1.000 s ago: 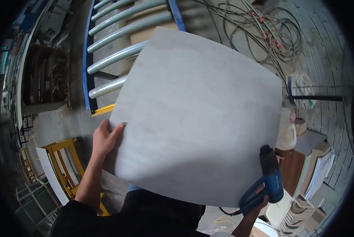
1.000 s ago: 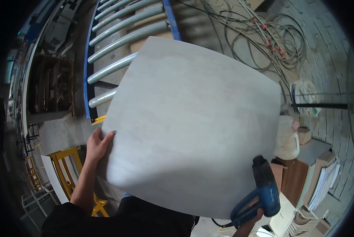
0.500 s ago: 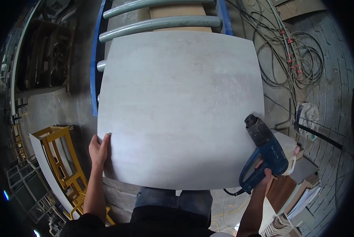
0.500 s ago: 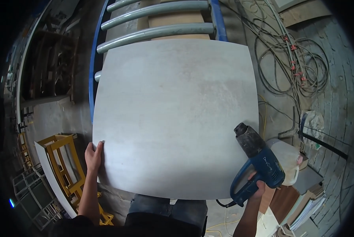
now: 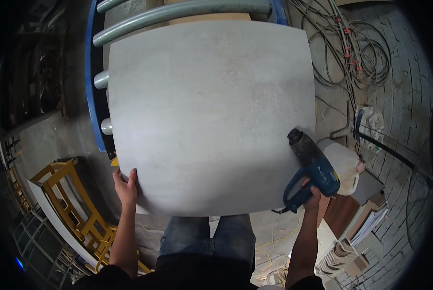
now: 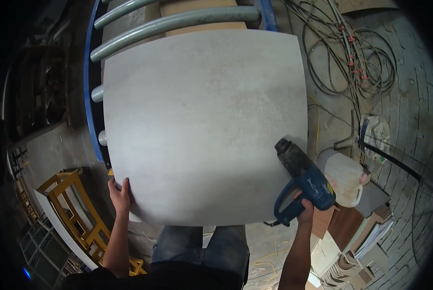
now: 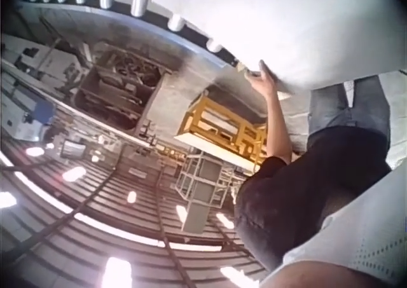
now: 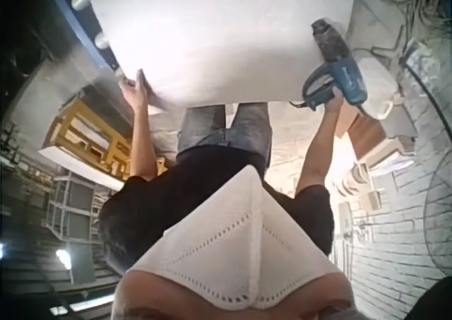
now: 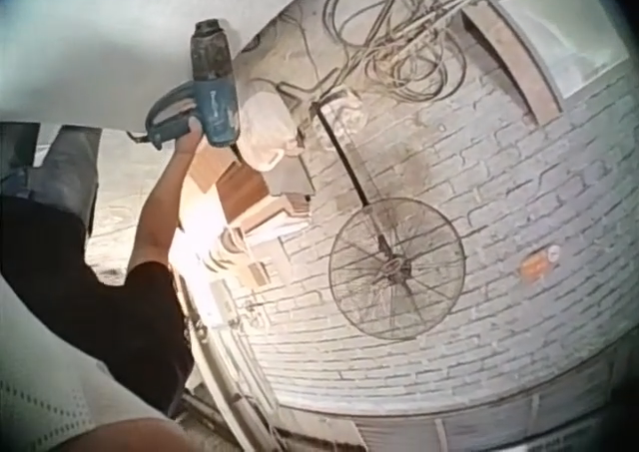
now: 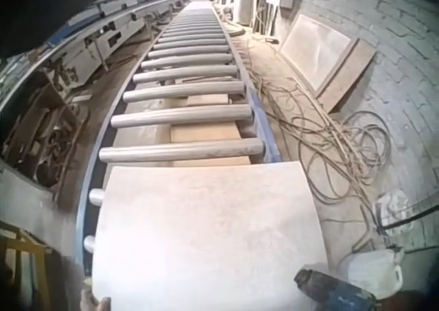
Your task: Applying a laminate sheet to a furniture panel using a heat gun and moving it through a manufacturing line.
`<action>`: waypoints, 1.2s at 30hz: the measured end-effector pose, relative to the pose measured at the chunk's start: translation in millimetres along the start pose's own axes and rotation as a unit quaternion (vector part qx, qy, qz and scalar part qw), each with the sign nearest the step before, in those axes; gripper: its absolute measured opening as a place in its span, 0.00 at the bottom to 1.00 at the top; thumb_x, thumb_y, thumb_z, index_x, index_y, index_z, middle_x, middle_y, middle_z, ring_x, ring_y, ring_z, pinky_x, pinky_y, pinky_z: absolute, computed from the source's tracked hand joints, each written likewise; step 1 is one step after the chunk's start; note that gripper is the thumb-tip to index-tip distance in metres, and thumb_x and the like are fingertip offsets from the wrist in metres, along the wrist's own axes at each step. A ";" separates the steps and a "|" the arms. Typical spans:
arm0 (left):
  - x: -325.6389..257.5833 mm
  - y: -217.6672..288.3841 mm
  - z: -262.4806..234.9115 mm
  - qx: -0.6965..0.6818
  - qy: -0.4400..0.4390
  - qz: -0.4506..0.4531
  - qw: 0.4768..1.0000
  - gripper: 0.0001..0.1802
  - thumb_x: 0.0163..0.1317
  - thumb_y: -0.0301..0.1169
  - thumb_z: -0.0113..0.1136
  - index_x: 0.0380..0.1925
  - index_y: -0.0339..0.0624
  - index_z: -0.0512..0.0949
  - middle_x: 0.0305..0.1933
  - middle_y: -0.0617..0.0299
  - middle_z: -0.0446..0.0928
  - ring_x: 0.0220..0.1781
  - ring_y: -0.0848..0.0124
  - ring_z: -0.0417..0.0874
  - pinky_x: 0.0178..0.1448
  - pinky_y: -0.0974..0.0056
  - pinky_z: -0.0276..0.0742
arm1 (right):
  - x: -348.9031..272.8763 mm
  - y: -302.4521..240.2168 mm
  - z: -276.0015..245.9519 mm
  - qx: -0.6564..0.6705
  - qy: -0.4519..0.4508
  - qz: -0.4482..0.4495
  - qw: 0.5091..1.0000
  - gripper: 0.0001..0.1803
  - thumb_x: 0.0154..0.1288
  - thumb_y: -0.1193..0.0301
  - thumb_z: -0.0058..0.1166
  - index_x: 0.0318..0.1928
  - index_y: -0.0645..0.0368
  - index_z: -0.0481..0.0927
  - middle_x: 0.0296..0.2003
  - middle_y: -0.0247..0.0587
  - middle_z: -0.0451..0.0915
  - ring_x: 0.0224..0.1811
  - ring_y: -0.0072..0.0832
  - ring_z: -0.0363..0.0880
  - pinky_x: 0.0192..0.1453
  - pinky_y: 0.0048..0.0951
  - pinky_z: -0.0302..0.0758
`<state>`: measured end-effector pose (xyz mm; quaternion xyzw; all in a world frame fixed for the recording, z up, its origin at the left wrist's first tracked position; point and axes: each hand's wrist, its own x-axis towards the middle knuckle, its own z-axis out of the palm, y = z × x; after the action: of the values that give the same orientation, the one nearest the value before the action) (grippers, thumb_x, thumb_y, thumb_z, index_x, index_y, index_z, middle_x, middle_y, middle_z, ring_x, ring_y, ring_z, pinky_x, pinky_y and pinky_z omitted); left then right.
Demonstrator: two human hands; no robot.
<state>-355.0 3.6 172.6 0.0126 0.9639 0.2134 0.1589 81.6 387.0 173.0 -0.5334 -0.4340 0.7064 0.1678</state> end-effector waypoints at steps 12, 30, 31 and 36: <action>28.4 -18.2 44.9 -0.005 0.075 -0.021 0.997 0.48 0.49 0.58 0.65 0.53 0.26 0.60 0.53 0.38 0.67 0.55 0.51 0.71 0.60 0.60 0.64 | 17.3 26.0 -8.5 0.008 0.021 -0.136 0.990 0.13 0.51 0.66 0.53 0.37 0.60 0.76 0.39 0.38 0.76 0.45 0.28 0.73 0.55 0.26 0.66; 50.2 -31.6 2.6 0.363 0.016 0.500 0.786 0.29 0.62 0.43 0.54 0.61 0.45 0.65 0.70 0.56 0.57 0.71 0.54 0.56 0.70 0.52 0.54 | -271.0 261.0 -9.5 -0.509 0.176 -0.116 0.835 0.29 0.68 0.55 0.42 0.65 0.57 0.61 0.63 0.47 0.63 0.65 0.40 0.62 0.67 0.40 0.60; 57.6 -29.6 0.6 0.339 -0.007 0.522 0.783 0.28 0.61 0.38 0.57 0.60 0.43 0.66 0.69 0.55 0.59 0.70 0.54 0.59 0.69 0.54 0.56 | -257.3 263.8 -5.0 -0.465 0.197 -0.120 0.855 0.29 0.66 0.57 0.46 0.64 0.57 0.62 0.62 0.47 0.65 0.65 0.41 0.62 0.67 0.39 0.59; 47.5 -5.0 -4.1 0.296 -0.104 0.444 0.839 0.33 0.53 0.34 0.65 0.60 0.46 0.66 0.66 0.61 0.64 0.63 0.61 0.68 0.63 0.60 0.67 | -205.5 256.5 -0.5 -0.483 0.272 -0.175 0.813 0.29 0.61 0.61 0.57 0.59 0.59 0.68 0.58 0.47 0.70 0.62 0.42 0.64 0.66 0.38 0.59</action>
<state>-401.1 1.9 159.8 0.5081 0.8498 -0.0367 0.1351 217.0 97.9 94.7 -0.6313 -0.7421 0.1903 0.1202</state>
